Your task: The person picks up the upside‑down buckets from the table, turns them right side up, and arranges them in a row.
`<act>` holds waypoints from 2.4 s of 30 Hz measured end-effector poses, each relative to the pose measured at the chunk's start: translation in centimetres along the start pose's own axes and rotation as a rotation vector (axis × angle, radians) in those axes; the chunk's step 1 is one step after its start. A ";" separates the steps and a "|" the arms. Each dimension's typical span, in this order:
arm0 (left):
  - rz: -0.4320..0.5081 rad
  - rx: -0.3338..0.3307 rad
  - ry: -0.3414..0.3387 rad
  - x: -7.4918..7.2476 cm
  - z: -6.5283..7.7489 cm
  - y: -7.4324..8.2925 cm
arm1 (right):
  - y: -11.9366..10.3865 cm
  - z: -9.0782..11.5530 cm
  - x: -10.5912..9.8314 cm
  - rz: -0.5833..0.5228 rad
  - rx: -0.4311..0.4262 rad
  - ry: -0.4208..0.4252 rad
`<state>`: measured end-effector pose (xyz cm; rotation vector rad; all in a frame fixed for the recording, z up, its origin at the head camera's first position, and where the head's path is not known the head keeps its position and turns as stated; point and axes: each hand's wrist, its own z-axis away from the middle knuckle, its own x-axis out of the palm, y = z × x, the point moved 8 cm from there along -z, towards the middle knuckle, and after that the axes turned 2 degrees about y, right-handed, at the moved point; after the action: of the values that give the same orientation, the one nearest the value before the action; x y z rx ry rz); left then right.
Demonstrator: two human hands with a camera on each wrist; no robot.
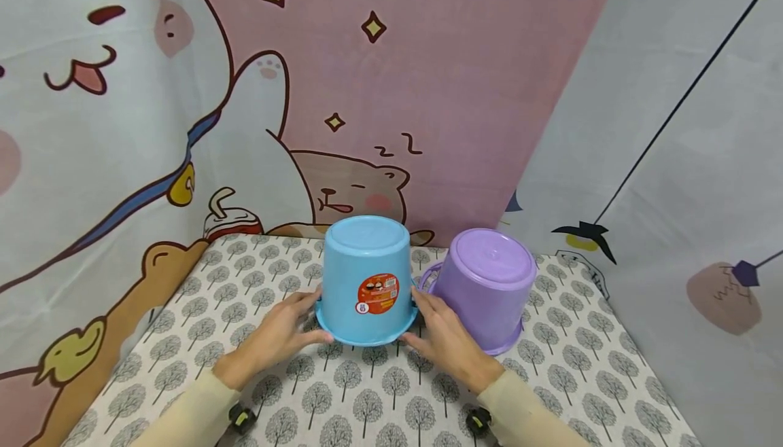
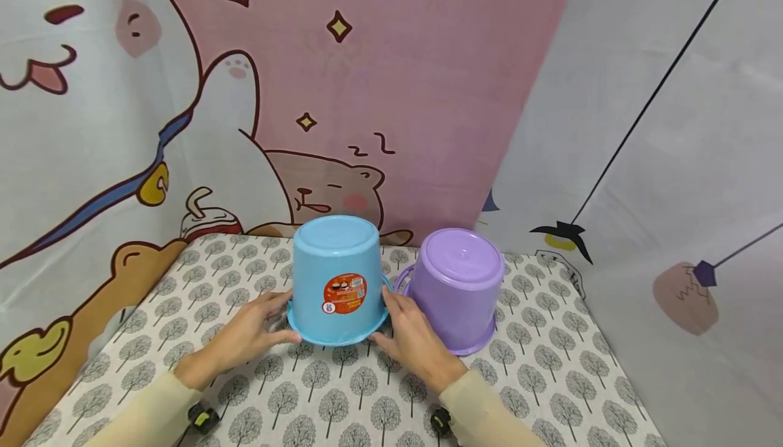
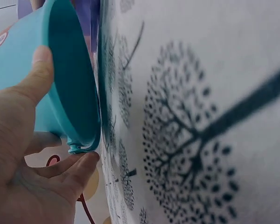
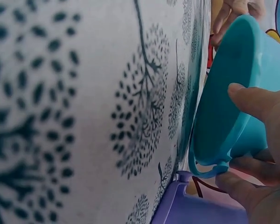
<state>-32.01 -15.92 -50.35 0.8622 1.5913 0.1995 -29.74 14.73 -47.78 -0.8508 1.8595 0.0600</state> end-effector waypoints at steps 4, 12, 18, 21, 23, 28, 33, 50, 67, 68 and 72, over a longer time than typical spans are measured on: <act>0.077 -0.041 0.006 -0.2 0.4 0.3 | -0.1 0.2 -0.5 -0.014 -0.025 0.032; 0.210 -0.089 0.067 -1.0 0.7 0.6 | -0.3 0.3 -1.1 -0.136 -0.044 0.101; 0.298 -0.100 0.128 -1.4 0.6 0.6 | -0.2 0.3 -1.6 -0.208 -0.026 0.159; 0.299 -0.095 0.159 -1.6 0.6 0.7 | -0.5 0.3 -1.8 -0.227 -0.061 0.173; 0.290 -0.091 0.181 -1.8 0.6 0.8 | -0.7 0.3 -1.9 -0.233 -0.094 0.181; 0.283 -0.124 0.217 -1.9 0.7 0.9 | -0.9 0.2 -2.3 -0.244 -0.129 0.212; 0.305 -0.117 0.305 -2.5 0.8 1.5 | -1.2 0.0 -3.1 -0.235 -0.147 0.284; 0.168 0.172 0.601 -7.4 0.9 6.0 | -3.3 -2.3 -8.4 -0.282 -0.195 0.446; 0.071 0.337 0.705 -11.4 1.0 10.0 | -3.8 -4.5 -11.2 -0.302 -0.082 0.416; 0.078 0.333 0.700 -11.5 1.0 10.0 | -3.8 -4.5 -11.3 -0.298 -0.075 0.417; 0.084 0.305 0.679 -12.0 0.7 10.3 | -3.7 -4.8 -11.8 -0.280 -0.069 0.430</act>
<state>-27.50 -16.35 -35.14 1.1761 2.2581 0.3399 -29.01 16.15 -34.63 -1.2385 2.1212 -0.2539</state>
